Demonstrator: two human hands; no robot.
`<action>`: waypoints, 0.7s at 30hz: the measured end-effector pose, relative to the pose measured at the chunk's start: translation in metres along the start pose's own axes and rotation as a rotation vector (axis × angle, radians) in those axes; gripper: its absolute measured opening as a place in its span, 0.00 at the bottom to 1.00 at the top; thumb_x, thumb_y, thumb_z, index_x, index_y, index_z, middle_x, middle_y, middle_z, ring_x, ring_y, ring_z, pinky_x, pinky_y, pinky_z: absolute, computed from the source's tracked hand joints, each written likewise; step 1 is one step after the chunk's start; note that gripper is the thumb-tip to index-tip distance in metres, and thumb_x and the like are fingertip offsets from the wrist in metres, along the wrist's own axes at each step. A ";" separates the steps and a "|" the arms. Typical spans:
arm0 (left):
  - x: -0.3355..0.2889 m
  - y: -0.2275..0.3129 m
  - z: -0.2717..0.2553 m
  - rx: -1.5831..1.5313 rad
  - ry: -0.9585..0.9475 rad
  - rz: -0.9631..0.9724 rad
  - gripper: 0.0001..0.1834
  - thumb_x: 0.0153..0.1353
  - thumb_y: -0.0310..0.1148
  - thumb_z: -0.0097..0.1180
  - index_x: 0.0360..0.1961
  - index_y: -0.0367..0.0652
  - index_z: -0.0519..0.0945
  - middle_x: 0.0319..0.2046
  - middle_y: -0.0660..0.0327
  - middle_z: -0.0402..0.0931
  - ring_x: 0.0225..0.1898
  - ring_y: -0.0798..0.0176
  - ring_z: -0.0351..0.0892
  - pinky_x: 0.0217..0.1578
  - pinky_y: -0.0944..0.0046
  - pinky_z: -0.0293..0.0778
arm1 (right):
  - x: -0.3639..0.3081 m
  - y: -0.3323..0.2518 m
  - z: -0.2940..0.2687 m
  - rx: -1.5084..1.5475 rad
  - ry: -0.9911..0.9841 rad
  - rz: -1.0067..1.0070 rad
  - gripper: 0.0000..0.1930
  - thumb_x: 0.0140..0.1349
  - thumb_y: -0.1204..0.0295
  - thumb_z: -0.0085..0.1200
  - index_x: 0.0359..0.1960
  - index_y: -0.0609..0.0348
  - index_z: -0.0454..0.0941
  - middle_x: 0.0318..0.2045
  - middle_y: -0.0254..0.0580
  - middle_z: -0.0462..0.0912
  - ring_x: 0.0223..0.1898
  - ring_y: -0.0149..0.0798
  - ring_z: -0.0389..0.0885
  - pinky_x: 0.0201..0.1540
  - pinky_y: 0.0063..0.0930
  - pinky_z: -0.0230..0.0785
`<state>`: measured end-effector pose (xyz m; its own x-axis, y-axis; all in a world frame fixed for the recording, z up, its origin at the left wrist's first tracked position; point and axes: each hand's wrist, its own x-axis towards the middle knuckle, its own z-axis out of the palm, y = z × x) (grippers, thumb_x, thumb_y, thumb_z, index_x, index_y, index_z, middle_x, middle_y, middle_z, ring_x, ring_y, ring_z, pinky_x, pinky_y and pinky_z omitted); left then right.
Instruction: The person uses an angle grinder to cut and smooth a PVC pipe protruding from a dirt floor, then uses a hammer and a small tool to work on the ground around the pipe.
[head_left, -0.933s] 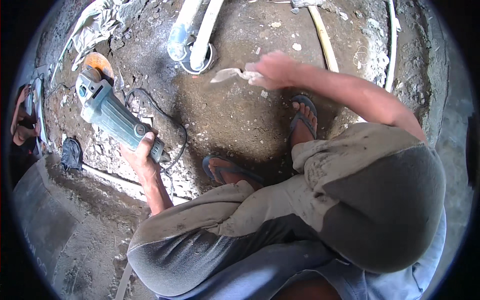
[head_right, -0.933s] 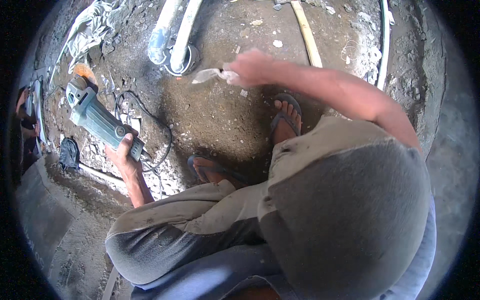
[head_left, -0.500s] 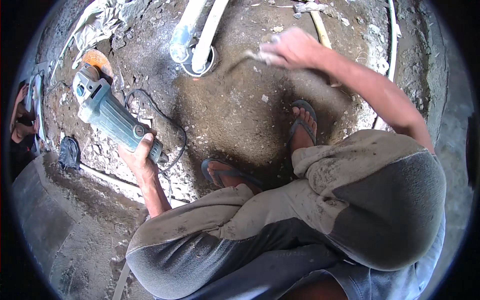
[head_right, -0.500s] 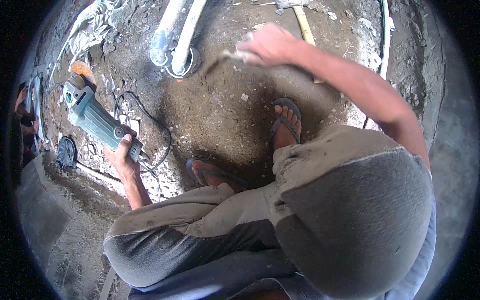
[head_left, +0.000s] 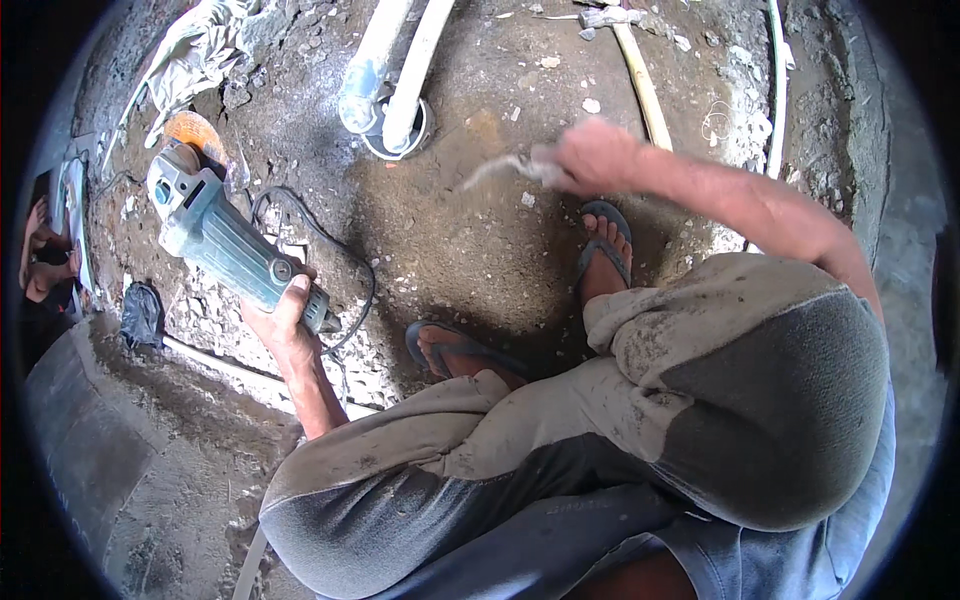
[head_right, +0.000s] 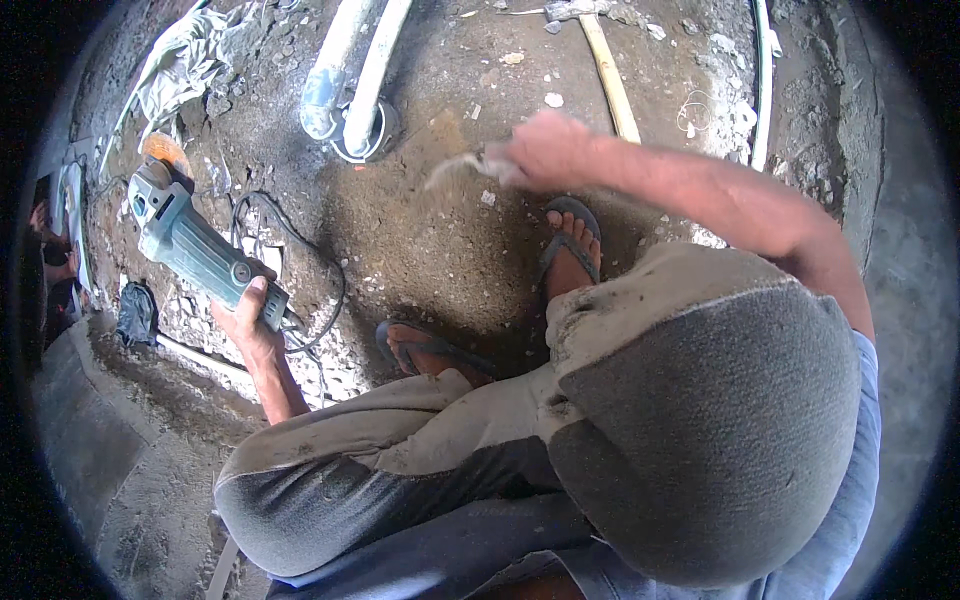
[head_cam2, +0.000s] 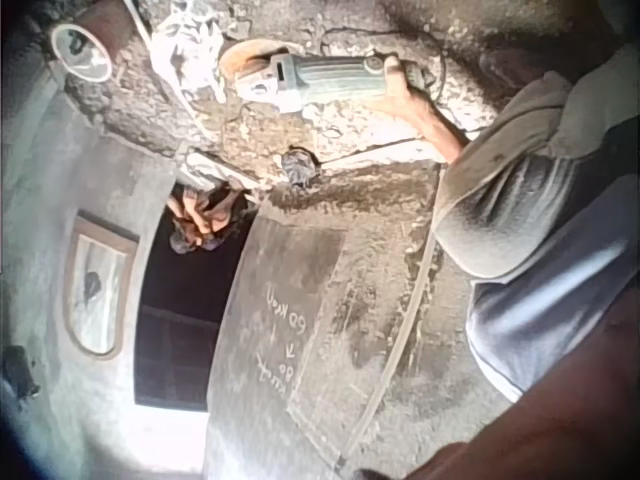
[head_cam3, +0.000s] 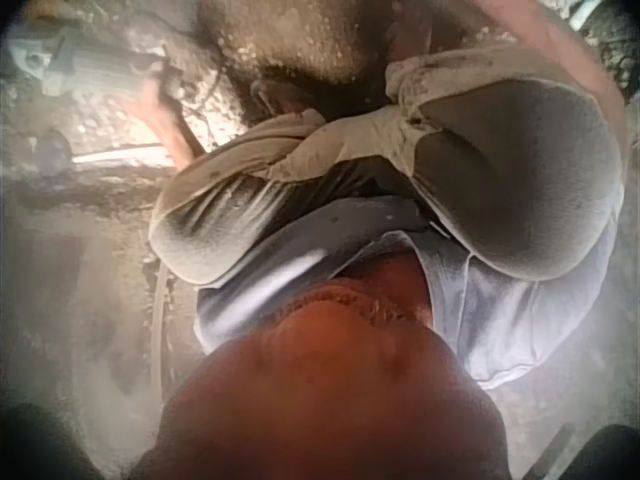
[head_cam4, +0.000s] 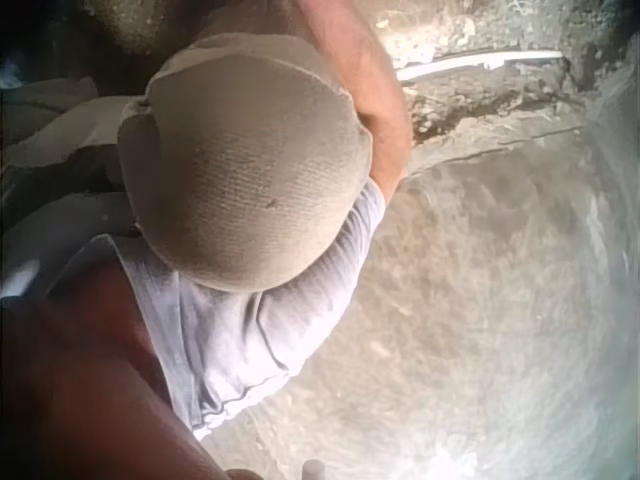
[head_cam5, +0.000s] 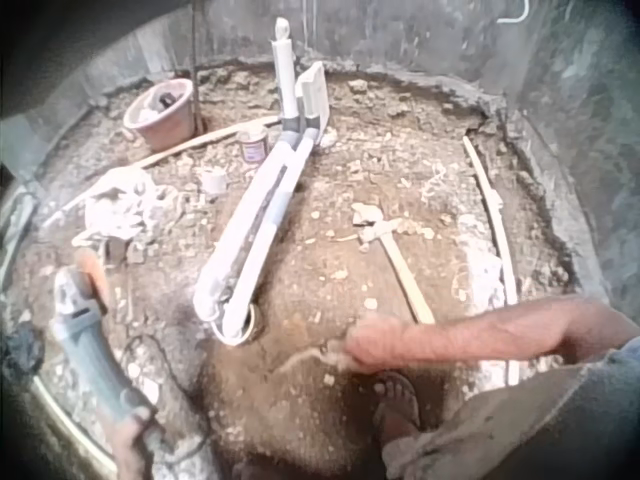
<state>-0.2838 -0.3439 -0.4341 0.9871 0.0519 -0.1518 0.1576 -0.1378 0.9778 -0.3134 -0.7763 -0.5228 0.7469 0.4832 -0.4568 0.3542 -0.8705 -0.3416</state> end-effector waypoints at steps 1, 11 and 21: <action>0.000 0.002 -0.001 -0.002 0.001 0.006 0.21 0.49 0.31 0.69 0.45 0.34 0.80 0.33 0.55 0.83 0.32 0.62 0.83 0.36 0.63 0.78 | -0.009 -0.008 0.011 -0.048 -0.028 -0.053 0.15 0.77 0.51 0.50 0.46 0.47 0.75 0.20 0.39 0.79 0.20 0.43 0.82 0.22 0.43 0.75; 0.000 -0.003 0.010 0.051 -0.033 -0.011 0.25 0.48 0.35 0.69 0.47 0.34 0.80 0.35 0.56 0.82 0.35 0.61 0.83 0.39 0.62 0.78 | 0.029 -0.011 0.033 -0.064 0.258 0.038 0.17 0.77 0.49 0.46 0.47 0.46 0.75 0.21 0.42 0.77 0.20 0.42 0.80 0.20 0.40 0.69; -0.009 -0.003 -0.005 0.164 -0.074 -0.007 0.25 0.49 0.37 0.69 0.46 0.34 0.80 0.34 0.56 0.82 0.32 0.64 0.80 0.35 0.64 0.76 | -0.072 0.005 0.010 0.155 0.320 0.066 0.11 0.72 0.56 0.54 0.43 0.46 0.79 0.24 0.41 0.84 0.24 0.43 0.86 0.26 0.45 0.75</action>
<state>-0.2934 -0.3390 -0.4354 0.9846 -0.0184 -0.1741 0.1609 -0.2972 0.9412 -0.3712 -0.8142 -0.4994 0.9126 0.3509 -0.2099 0.2277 -0.8626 -0.4518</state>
